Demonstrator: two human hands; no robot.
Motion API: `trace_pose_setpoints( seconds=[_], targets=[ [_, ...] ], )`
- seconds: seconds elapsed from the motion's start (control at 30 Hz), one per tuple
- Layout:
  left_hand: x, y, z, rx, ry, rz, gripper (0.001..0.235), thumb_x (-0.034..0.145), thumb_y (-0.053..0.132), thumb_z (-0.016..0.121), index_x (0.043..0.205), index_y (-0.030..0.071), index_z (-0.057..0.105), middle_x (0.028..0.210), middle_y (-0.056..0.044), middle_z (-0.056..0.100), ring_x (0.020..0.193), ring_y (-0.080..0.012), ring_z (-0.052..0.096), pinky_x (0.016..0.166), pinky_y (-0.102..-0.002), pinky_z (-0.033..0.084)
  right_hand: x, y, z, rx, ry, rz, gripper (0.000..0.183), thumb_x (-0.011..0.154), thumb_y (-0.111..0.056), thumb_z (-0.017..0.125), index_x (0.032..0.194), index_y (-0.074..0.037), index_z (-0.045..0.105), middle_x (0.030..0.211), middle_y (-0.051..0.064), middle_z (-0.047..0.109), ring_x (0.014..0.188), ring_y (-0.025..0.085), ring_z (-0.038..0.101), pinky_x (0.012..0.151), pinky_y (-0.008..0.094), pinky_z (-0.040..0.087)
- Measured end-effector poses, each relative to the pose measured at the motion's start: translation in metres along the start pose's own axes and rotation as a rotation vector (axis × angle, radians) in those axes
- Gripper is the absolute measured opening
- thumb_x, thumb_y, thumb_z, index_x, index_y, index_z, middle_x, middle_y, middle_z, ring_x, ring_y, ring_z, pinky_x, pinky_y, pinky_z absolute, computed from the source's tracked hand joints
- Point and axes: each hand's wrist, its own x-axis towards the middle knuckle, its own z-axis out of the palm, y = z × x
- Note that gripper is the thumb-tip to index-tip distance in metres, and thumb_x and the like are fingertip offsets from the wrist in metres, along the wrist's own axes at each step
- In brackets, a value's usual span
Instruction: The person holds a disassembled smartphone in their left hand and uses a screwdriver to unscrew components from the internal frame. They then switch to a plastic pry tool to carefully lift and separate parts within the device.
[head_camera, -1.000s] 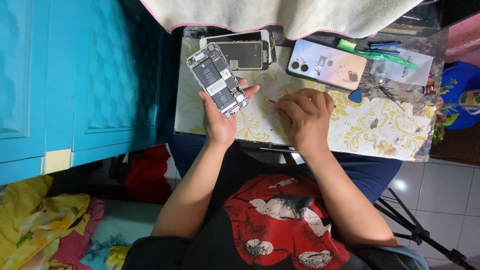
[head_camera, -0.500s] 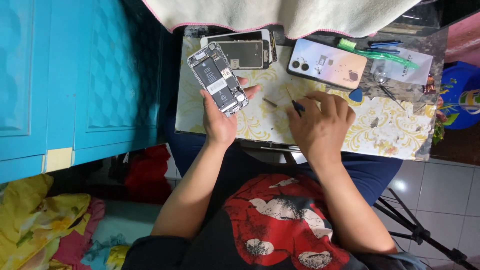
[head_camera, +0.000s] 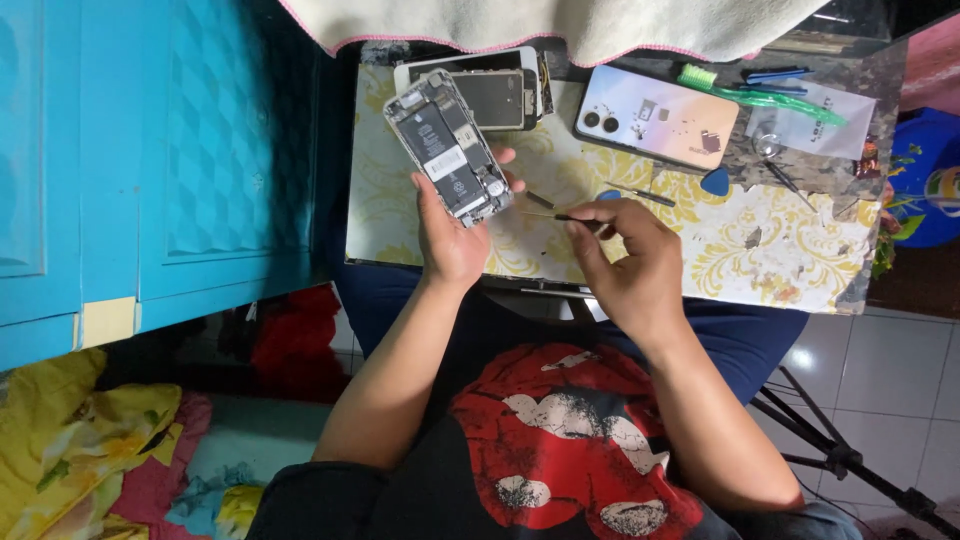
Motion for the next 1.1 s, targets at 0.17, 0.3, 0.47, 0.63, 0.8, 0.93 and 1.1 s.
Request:
trace_pose_setpoints(
  seconds=[0.17,0.3,0.47,0.63,0.8,0.93,1.1],
  targets=[
    [-0.004,0.0,0.003,-0.005,-0.022,0.034,0.061,0.109,0.06,0.022,0.144,0.015,0.043,0.123,-0.021,0.068,0.103,-0.032,0.073,0.084,-0.037,0.062,0.0,-0.003,0.01,0.078,-0.011,-0.003,0.007,0.094,0.006,0.077,0.099,0.001,0.074,0.093,0.016,0.076,0.079,0.032,0.072,0.071,0.036,0.056],
    [-0.004,-0.006,-0.004,0.032,-0.053,0.082,0.044,0.109,0.043,0.044,0.141,0.013,0.045,0.123,-0.025,0.066,0.102,-0.0346,0.071,0.085,-0.039,0.061,0.001,-0.006,0.012,-0.043,-0.003,-0.155,0.007,0.094,0.007,0.076,0.093,0.002,0.072,0.097,0.014,0.077,0.083,0.034,0.072,0.07,0.04,0.057],
    [-0.005,0.009,0.011,0.204,-0.056,0.117,0.036,0.099,0.015,0.066,0.129,0.003,0.05,0.121,-0.02,0.068,0.099,-0.026,0.072,0.084,-0.034,0.061,0.006,-0.006,0.008,-0.03,0.038,-0.189,0.003,0.097,0.003,0.073,0.095,0.002,0.071,0.092,0.016,0.075,0.081,0.038,0.069,0.069,0.043,0.056],
    [-0.006,0.016,0.014,0.235,-0.058,0.103,0.036,0.097,0.007,0.067,0.129,0.003,0.049,0.118,-0.019,0.069,0.097,-0.026,0.074,0.081,-0.034,0.063,0.011,-0.007,0.001,0.016,0.053,-0.163,0.007,0.098,0.01,0.069,0.1,0.004,0.072,0.095,0.018,0.074,0.087,0.037,0.07,0.076,0.041,0.056],
    [-0.007,0.014,0.012,0.241,-0.06,0.083,0.031,0.1,0.01,0.063,0.127,0.002,0.05,0.117,-0.017,0.069,0.097,-0.0245,0.075,0.081,-0.035,0.064,0.011,-0.008,0.001,0.014,0.07,-0.118,0.005,0.099,0.011,0.072,0.102,0.007,0.072,0.095,0.021,0.073,0.085,0.041,0.071,0.077,0.043,0.057],
    [-0.006,0.02,0.017,0.258,-0.074,0.091,0.032,0.1,0.009,0.064,0.128,0.003,0.05,0.118,-0.017,0.069,0.097,-0.0253,0.075,0.082,-0.036,0.065,0.006,0.002,0.003,0.027,0.083,-0.108,0.008,0.099,0.008,0.075,0.105,0.006,0.07,0.096,0.021,0.072,0.085,0.039,0.07,0.076,0.043,0.057],
    [-0.006,0.017,0.015,0.296,-0.112,0.093,0.039,0.096,0.008,0.072,0.127,0.004,0.051,0.118,-0.017,0.068,0.097,-0.0263,0.074,0.084,-0.041,0.065,0.001,0.005,0.002,0.023,0.112,-0.094,0.007,0.099,0.004,0.078,0.102,0.004,0.072,0.091,0.018,0.072,0.081,0.037,0.07,0.074,0.041,0.057]
  ],
)
